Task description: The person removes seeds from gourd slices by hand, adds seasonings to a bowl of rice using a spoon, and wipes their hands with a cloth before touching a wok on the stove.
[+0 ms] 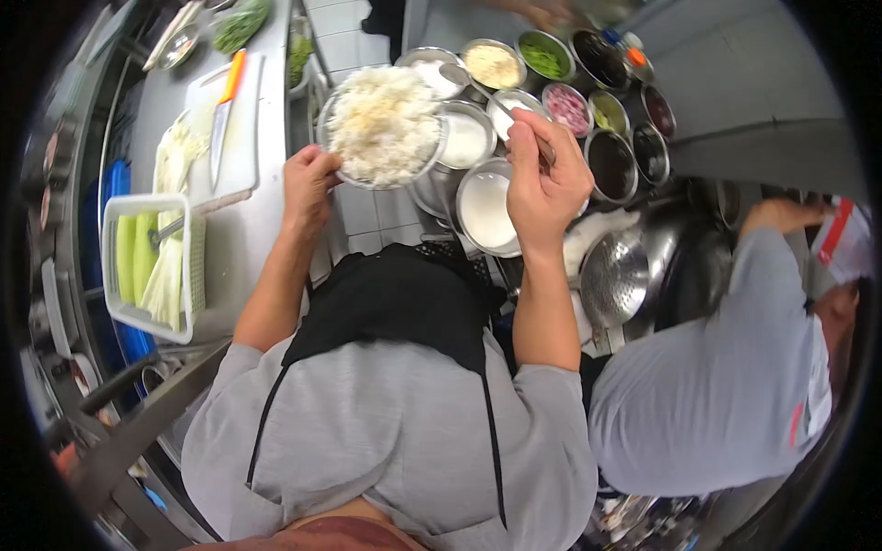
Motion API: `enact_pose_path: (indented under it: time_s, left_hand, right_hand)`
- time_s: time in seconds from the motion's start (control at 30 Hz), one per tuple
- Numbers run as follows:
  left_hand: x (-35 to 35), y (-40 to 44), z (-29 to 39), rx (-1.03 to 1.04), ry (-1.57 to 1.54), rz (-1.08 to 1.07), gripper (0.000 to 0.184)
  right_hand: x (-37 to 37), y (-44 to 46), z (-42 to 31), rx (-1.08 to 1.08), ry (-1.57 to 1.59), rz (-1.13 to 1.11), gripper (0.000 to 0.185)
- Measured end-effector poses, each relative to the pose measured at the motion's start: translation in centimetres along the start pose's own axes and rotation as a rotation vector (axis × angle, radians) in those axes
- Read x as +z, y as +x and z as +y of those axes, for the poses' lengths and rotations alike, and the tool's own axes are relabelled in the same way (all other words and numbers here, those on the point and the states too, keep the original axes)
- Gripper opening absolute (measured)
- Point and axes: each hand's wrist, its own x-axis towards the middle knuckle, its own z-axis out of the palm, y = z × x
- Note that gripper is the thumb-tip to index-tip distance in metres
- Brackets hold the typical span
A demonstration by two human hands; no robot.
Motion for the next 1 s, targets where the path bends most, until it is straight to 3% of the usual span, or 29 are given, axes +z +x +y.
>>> enact_pose_path:
  time_s: [0.1,0.23,0.33,0.4,0.5,0.53,0.7,0.8,0.83,0.97,1.0]
  left_hand:
    - [-0.9,0.2,-0.1,-0.036,-0.009,0.006,0.021]
    - [0.1,-0.4,1.0,-0.073,0.001,0.064,0.023]
    - [-1.9,0.7,-0.8,-0.037,0.038,-0.004,0.021]
    - [-2.7,0.2,-0.8,-0.017,0.188,0.071,0.014]
    - [-1.2,-0.6,0.1,-0.047,0.090,0.046,0.004]
    - [-4.6,0.8,-1.3,-0.070,0.086,-0.013,0.004]
    - [-5.7,1.7,-1.5,-0.069,0.077,-0.081,0.015]
    - [-4.0,1.2,-1.4,-0.061,0.053,-0.016,0.014]
    - [-2.7,0.5,-0.9,-0.058,0.052,0.041,0.016]
    - [-3.8,0.6,-1.0,-0.053,0.123,0.047,0.017]
    - [-3.2,0.1,-0.6,-0.032,0.105,0.051,0.017]
  right_hand:
    - [-1.6,-0.1,1.5,0.112,-0.010,0.108,0.014]
    - [-3.4,-1.7,6.0,0.163,-0.205,0.078,0.015]
    - [-3.2,-3.5,7.6,0.342,-0.167,0.027,0.015]
    - [-2.9,-4.1,8.6,-0.025,-0.484,0.019,0.016]
    - [-1.9,-4.2,7.5,0.024,-0.495,0.074,0.012]
    - [-1.7,-4.1,6.8,0.019,-0.466,0.058,0.012]
    - [0.6,-5.0,8.4,0.296,-0.267,0.112,0.014]
    - [1.8,-5.3,11.8,0.561,0.036,0.188,0.019]
    - [1.7,-5.3,12.9,0.551,0.080,0.240,0.021]
    - [-0.2,-4.5,10.7,0.668,0.334,0.260,0.010]
    - [-0.5,-4.3,10.2,0.787,0.395,0.305,0.008]
